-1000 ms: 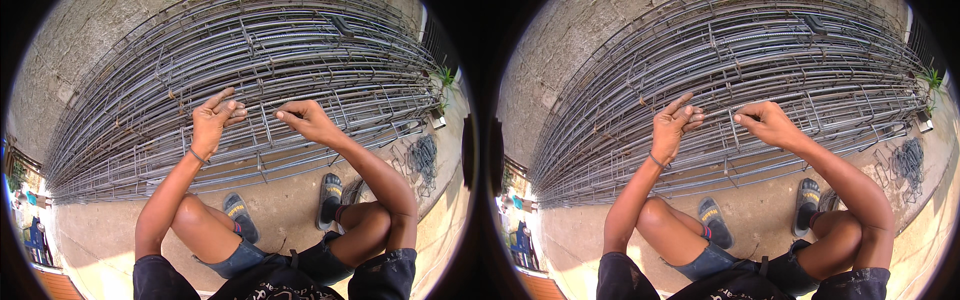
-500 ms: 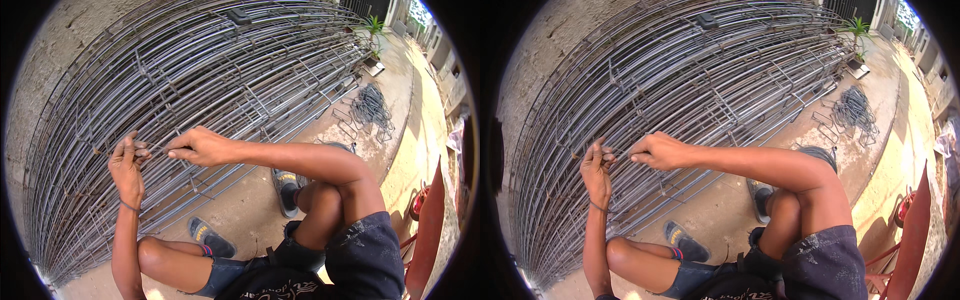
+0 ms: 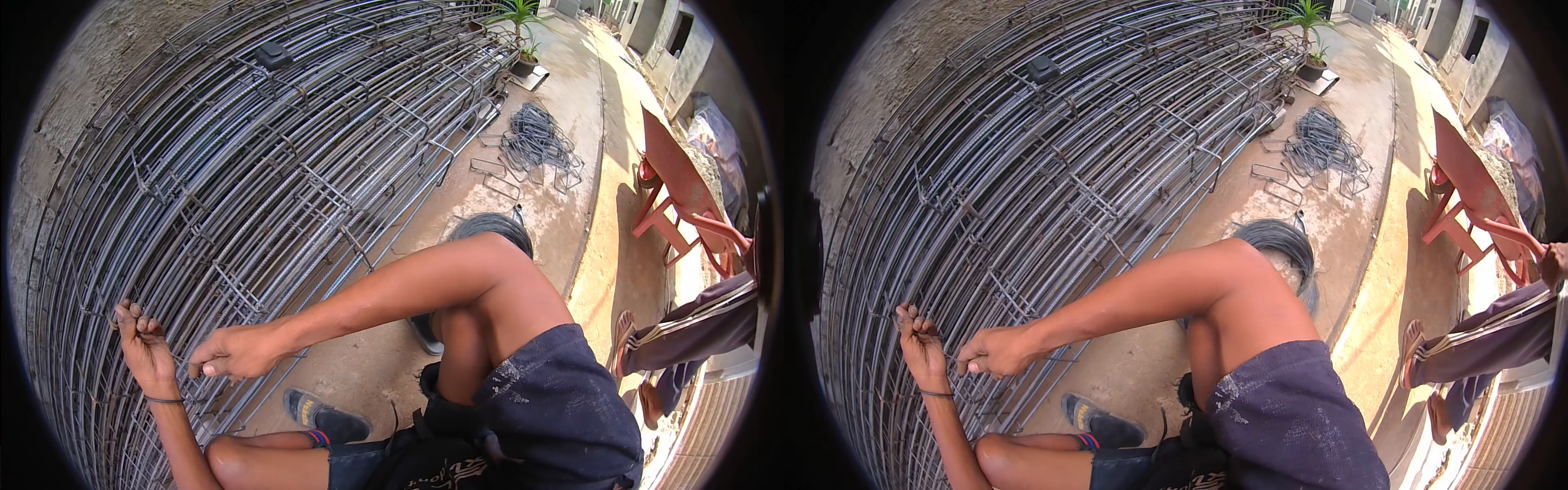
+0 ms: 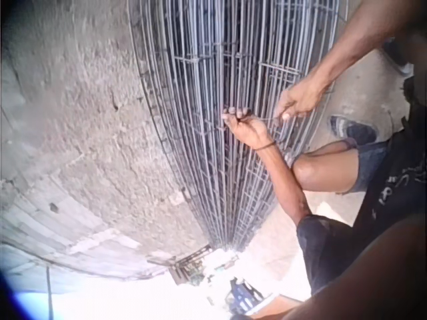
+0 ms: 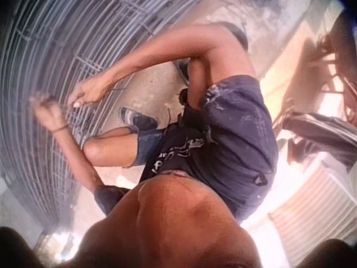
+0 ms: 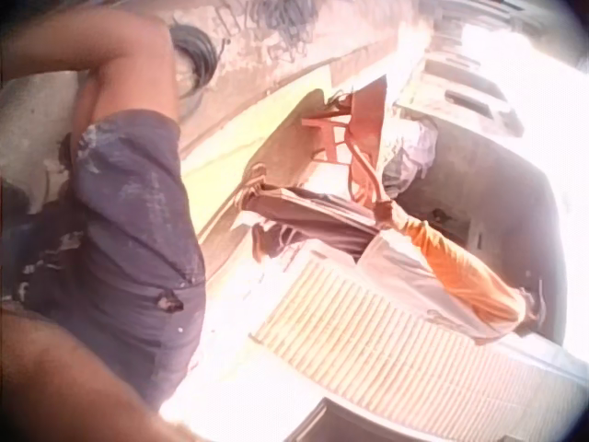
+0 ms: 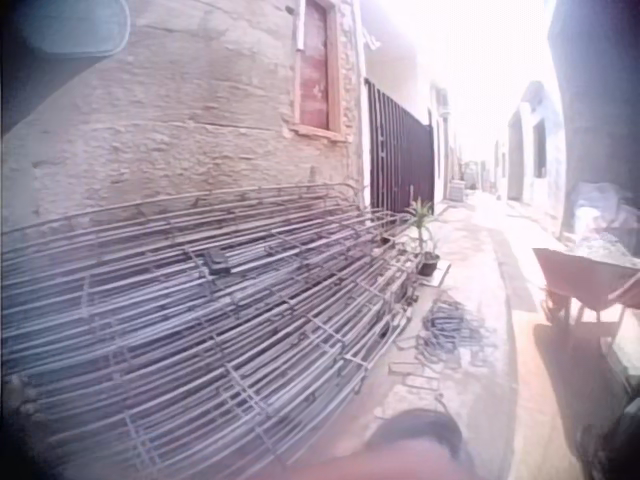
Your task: The person secures a rebar cage by hand-twisting wire ties around intersecting bars and then using pliers to tighten and cut the wire.
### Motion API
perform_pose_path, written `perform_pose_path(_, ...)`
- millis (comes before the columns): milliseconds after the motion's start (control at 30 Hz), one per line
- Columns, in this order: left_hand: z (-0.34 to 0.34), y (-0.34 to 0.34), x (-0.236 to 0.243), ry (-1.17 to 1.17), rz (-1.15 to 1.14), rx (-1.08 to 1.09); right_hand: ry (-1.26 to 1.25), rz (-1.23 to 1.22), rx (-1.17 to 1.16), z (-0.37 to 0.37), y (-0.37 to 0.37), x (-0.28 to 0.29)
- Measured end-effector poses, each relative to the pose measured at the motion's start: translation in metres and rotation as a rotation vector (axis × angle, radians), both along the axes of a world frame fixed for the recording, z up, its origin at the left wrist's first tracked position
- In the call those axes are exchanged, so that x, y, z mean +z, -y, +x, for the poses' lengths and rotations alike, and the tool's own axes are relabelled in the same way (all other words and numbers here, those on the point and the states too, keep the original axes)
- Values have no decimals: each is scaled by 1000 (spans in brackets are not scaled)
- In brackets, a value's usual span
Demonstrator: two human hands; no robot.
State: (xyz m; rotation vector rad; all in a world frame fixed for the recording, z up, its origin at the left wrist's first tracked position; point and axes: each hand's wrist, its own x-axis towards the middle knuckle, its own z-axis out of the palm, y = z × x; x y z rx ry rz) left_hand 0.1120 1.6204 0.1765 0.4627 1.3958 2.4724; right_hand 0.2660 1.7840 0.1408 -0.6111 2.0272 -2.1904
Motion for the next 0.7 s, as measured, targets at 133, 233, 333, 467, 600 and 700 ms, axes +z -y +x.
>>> perform_pose_path(133, -2, 5, 6, 40, 62, 6, 34, -20, -94, 6, -1, 9)
perform_pose_path(233, 8, 3, 5, -158, -88, 149, 42, -18, -145, -4, -11, 7)
perform_pose_path(333, 15, -1, 6, -330, -260, 254, 187, 3, -38, -7, -16, 3)
perform_pose_path(467, 15, -3, 5, -301, -366, 355, 217, -25, -51, 2, -18, 6)
perform_pose_path(600, 16, 0, -2, -333, -363, 327, 249, -18, -97, 9, -23, 14)
perform_pose_path(700, 18, -1, -6, -307, -381, 349, 231, -33, -125, 5, -25, 14)
